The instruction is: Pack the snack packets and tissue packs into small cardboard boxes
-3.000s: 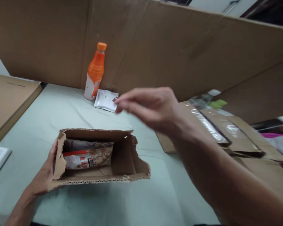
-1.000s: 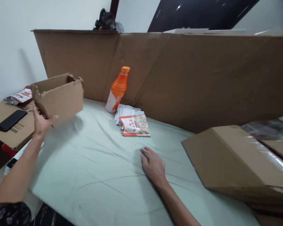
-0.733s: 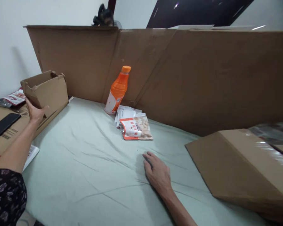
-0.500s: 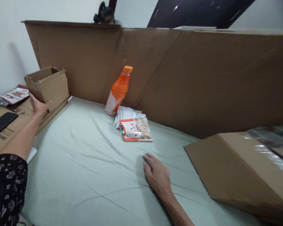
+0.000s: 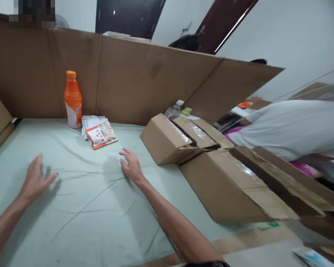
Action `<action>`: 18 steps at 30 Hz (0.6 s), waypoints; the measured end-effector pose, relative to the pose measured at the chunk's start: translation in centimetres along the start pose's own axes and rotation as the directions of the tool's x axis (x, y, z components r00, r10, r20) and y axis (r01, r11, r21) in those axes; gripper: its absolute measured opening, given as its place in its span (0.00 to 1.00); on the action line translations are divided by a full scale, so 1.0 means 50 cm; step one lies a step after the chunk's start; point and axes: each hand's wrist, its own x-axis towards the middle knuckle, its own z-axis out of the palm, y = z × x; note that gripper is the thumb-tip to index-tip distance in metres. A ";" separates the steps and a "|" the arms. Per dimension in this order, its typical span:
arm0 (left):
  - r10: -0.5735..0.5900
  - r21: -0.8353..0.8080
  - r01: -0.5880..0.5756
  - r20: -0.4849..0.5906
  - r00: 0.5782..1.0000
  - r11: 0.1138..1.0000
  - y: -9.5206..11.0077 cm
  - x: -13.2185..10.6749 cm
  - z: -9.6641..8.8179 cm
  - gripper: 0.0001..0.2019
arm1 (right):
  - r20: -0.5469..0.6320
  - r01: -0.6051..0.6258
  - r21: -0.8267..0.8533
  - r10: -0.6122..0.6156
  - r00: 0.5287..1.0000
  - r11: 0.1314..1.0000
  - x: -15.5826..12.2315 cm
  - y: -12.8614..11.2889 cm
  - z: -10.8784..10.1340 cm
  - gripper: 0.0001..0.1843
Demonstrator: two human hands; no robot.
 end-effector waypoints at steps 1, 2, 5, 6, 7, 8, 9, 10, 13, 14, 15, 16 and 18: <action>0.010 0.022 -0.012 0.087 0.996 1.000 0.010 -0.022 0.023 0.50 | -0.044 -0.002 -0.003 0.002 0.999 1.000 0.008 0.015 -0.038 0.19; 0.016 0.047 -0.024 0.160 0.987 0.999 0.020 -0.043 0.040 0.47 | -0.093 -0.010 -0.009 0.009 0.996 1.000 0.018 0.035 -0.082 0.20; 0.028 0.109 -0.065 0.307 0.951 0.992 0.051 -0.093 0.056 0.43 | -0.253 -0.100 -0.045 0.086 0.964 0.994 0.057 0.111 -0.222 0.27; 0.034 0.121 -0.079 0.340 0.940 0.989 0.061 -0.104 0.054 0.42 | -0.287 -0.176 -0.078 0.147 0.946 0.981 0.072 0.135 -0.262 0.30; 0.040 0.129 -0.094 0.368 0.929 0.987 0.071 -0.113 0.051 0.42 | -0.286 -0.272 -0.125 0.228 0.931 0.954 0.086 0.157 -0.294 0.34; 0.046 0.134 -0.107 0.391 0.919 0.985 0.079 -0.120 0.047 0.41 | -0.273 -0.347 -0.159 0.296 0.915 0.924 0.100 0.174 -0.318 0.36; 0.052 0.136 -0.118 0.411 0.910 0.984 0.086 -0.124 0.042 0.40 | -0.244 -0.401 -0.186 0.353 0.903 0.897 0.112 0.185 -0.334 0.38; 0.059 0.136 -0.128 0.426 0.903 0.982 0.091 -0.127 0.039 0.39 | -0.205 -0.430 -0.200 0.392 0.897 0.880 0.124 0.192 -0.342 0.37; 0.077 0.132 -0.150 0.448 0.891 0.980 0.103 -0.134 0.034 0.37 | -0.103 -0.413 -0.172 0.400 0.911 0.895 0.148 0.186 -0.340 0.29; 0.082 0.130 -0.156 0.449 0.890 0.979 0.106 -0.137 0.033 0.36 | -0.073 -0.394 -0.158 0.387 0.919 0.906 0.151 0.178 -0.338 0.26; 0.088 0.128 -0.162 0.449 0.889 0.978 0.109 -0.141 0.033 0.36 | -0.045 -0.368 -0.140 0.365 0.930 0.919 0.151 0.169 -0.339 0.22; 0.094 0.125 -0.166 0.445 0.891 0.978 0.113 -0.146 0.033 0.35 | -0.016 -0.334 -0.120 0.335 0.942 0.935 0.145 0.158 -0.342 0.20; 0.108 0.101 -0.167 0.430 0.896 0.981 0.124 -0.156 0.031 0.35 | 0.038 -0.250 -0.071 0.253 0.967 0.966 0.118 0.132 -0.357 0.16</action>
